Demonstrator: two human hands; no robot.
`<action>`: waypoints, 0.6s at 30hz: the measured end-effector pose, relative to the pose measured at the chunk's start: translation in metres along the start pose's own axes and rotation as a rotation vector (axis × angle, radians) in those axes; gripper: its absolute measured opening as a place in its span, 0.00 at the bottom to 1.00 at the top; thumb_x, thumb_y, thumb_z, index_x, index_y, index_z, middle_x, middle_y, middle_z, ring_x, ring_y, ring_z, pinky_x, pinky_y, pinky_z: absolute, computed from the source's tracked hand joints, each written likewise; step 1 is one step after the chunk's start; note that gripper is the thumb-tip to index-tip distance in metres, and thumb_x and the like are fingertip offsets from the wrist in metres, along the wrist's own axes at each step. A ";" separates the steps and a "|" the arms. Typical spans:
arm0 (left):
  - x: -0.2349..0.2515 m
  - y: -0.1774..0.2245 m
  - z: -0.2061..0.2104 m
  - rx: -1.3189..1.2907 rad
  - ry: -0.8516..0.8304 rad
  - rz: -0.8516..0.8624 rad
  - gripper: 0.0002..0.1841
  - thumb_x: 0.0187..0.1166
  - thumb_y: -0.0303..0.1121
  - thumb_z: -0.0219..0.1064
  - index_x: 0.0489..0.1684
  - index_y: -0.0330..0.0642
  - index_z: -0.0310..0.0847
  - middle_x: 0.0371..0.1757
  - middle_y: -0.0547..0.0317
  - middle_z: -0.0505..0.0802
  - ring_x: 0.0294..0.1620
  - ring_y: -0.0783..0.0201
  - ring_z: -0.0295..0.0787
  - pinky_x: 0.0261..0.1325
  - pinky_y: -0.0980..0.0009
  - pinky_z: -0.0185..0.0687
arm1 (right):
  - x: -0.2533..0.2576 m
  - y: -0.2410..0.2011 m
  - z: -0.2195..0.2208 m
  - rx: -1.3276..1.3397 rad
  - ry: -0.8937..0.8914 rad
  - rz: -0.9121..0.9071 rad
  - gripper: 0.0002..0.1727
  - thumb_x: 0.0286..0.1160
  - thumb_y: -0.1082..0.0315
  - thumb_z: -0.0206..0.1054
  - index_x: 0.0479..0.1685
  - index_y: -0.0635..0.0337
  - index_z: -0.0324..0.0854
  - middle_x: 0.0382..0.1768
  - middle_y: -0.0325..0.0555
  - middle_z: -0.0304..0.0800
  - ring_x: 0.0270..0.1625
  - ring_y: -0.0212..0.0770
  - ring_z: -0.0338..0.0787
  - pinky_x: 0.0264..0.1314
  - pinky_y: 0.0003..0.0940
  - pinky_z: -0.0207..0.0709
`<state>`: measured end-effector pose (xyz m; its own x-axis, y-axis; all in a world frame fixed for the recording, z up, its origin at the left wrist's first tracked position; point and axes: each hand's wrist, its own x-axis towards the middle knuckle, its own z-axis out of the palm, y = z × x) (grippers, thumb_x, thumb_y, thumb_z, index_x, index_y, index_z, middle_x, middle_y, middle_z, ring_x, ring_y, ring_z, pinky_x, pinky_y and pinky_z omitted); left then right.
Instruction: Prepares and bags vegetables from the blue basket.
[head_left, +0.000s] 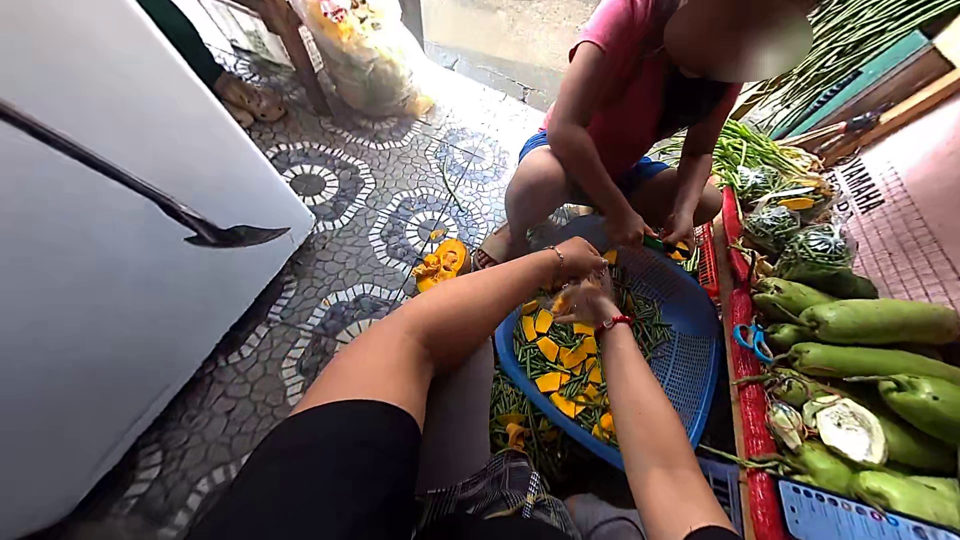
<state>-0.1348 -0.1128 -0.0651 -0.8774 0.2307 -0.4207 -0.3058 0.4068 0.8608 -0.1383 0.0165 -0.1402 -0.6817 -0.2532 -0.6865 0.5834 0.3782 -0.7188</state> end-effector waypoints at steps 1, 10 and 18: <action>0.001 -0.001 -0.001 0.019 -0.004 -0.010 0.18 0.93 0.41 0.57 0.59 0.35 0.86 0.39 0.51 0.86 0.32 0.63 0.76 0.41 0.63 0.75 | 0.000 0.001 0.002 0.004 -0.006 0.017 0.28 0.92 0.66 0.54 0.88 0.57 0.55 0.62 0.69 0.81 0.52 0.60 0.90 0.49 0.54 0.87; 0.003 -0.003 0.002 0.018 0.019 0.011 0.18 0.93 0.41 0.57 0.61 0.37 0.85 0.34 0.55 0.83 0.27 0.67 0.70 0.35 0.68 0.71 | 0.006 0.005 0.007 -0.287 0.106 -0.037 0.32 0.84 0.75 0.64 0.86 0.61 0.58 0.59 0.68 0.85 0.43 0.53 0.94 0.44 0.44 0.90; 0.013 -0.022 0.013 0.148 -0.022 0.000 0.19 0.93 0.41 0.58 0.59 0.33 0.86 0.47 0.43 0.89 0.40 0.56 0.81 0.49 0.56 0.77 | 0.014 0.019 0.007 -0.840 0.219 -0.103 0.27 0.88 0.57 0.61 0.76 0.69 0.74 0.68 0.69 0.83 0.63 0.59 0.90 0.69 0.54 0.81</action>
<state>-0.1349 -0.1071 -0.0930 -0.8686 0.2493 -0.4283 -0.2465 0.5324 0.8098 -0.1339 0.0141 -0.1636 -0.8331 -0.1779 -0.5238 0.0543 0.9160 -0.3975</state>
